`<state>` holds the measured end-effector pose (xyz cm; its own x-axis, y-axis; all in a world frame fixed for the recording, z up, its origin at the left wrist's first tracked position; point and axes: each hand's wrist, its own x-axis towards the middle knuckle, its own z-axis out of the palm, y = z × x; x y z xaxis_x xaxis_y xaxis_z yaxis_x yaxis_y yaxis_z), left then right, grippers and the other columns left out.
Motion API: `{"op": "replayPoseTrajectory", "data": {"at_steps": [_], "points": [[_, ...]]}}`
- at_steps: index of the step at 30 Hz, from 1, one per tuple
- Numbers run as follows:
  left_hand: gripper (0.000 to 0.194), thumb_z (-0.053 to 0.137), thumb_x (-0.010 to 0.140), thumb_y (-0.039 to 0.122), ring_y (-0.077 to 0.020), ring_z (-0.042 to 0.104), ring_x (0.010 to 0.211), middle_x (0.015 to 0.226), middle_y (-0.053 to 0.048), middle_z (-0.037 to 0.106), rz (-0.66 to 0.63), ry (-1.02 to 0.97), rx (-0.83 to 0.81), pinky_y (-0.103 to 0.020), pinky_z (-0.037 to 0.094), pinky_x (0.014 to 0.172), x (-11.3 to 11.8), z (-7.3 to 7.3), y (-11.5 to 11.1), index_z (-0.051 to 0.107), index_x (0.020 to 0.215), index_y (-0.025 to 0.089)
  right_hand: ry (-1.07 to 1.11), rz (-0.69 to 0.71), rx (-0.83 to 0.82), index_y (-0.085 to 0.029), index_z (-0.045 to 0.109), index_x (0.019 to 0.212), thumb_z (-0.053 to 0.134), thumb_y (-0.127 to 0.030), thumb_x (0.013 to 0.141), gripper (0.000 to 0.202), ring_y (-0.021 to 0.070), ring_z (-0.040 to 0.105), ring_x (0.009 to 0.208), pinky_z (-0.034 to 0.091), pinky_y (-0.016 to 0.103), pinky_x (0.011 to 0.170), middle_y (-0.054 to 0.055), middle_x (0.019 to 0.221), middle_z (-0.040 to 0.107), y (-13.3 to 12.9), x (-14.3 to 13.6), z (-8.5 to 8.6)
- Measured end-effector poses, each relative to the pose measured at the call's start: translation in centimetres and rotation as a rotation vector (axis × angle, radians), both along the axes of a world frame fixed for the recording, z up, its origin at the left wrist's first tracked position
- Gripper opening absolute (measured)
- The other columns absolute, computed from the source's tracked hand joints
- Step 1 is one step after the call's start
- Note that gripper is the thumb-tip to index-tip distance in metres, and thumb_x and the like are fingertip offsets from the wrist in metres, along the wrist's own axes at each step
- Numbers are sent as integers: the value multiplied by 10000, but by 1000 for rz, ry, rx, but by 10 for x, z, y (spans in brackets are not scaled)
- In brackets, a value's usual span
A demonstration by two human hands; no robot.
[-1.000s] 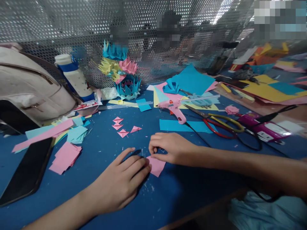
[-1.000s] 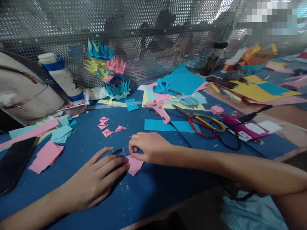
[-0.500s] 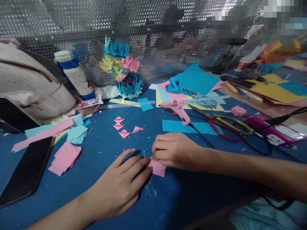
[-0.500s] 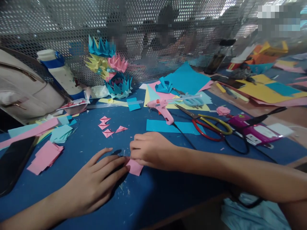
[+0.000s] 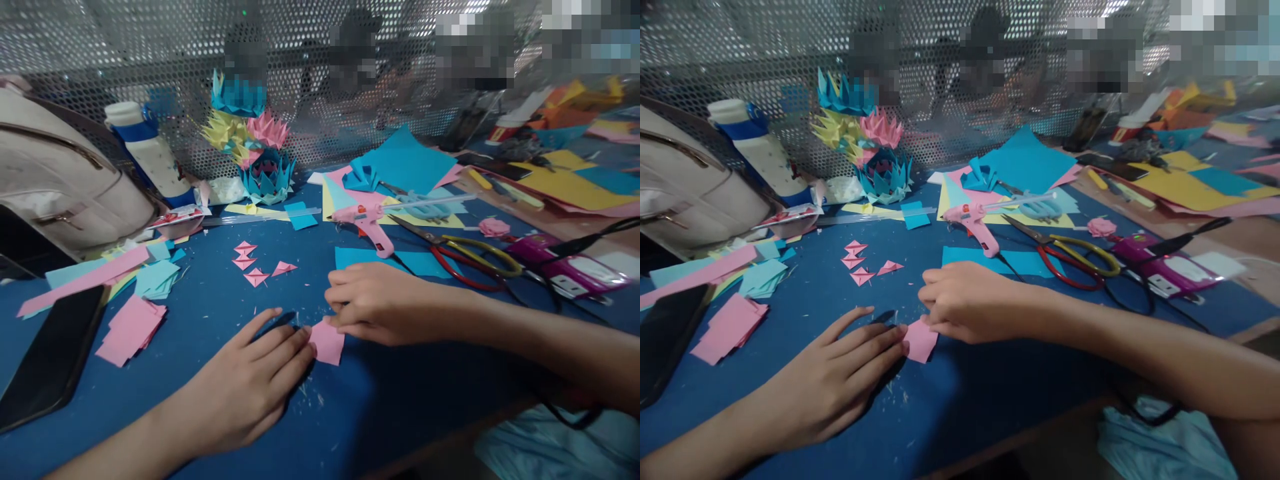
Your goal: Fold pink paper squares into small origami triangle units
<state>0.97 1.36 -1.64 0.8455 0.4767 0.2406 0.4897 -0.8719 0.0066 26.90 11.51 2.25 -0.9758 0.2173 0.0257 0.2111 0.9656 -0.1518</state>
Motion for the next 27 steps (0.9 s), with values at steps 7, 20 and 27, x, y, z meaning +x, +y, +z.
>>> {"op": "replayPoseTrajectory", "data": {"at_steps": [7, 20, 27], "points": [[458, 418, 976, 187, -272, 492, 1287, 1397, -102, 559, 17, 50, -43, -497, 128, 1220, 2, 3, 1, 482, 1425, 120, 24, -230, -325, -186, 661, 902, 625, -334, 945, 158, 126, 556, 729, 299, 250, 615, -20, 738, 627, 6, -3, -10], [476, 428, 977, 183, -277, 475, 1330, 1453, -108, 524, -5, 58, -53, -513, 179, 1221, 2, 3, 4, 459, 1447, 119, 50, -258, -342, -199, 622, 917, 671, -246, 871, 82, 128, 563, 756, 276, 242, 626, -28, 772, 601, 0, -8, -15], [474, 412, 972, 139, -243, 482, 1328, 1434, -97, 546, 0, 34, -98, -488, 157, 1235, 2, 6, 3, 460, 1443, 115, 94, -213, -329, -198, 626, 905, 645, -245, 897, 52, 121, 560, 766, 310, 243, 645, -24, 807, 610, -1, -9, -19]]}}
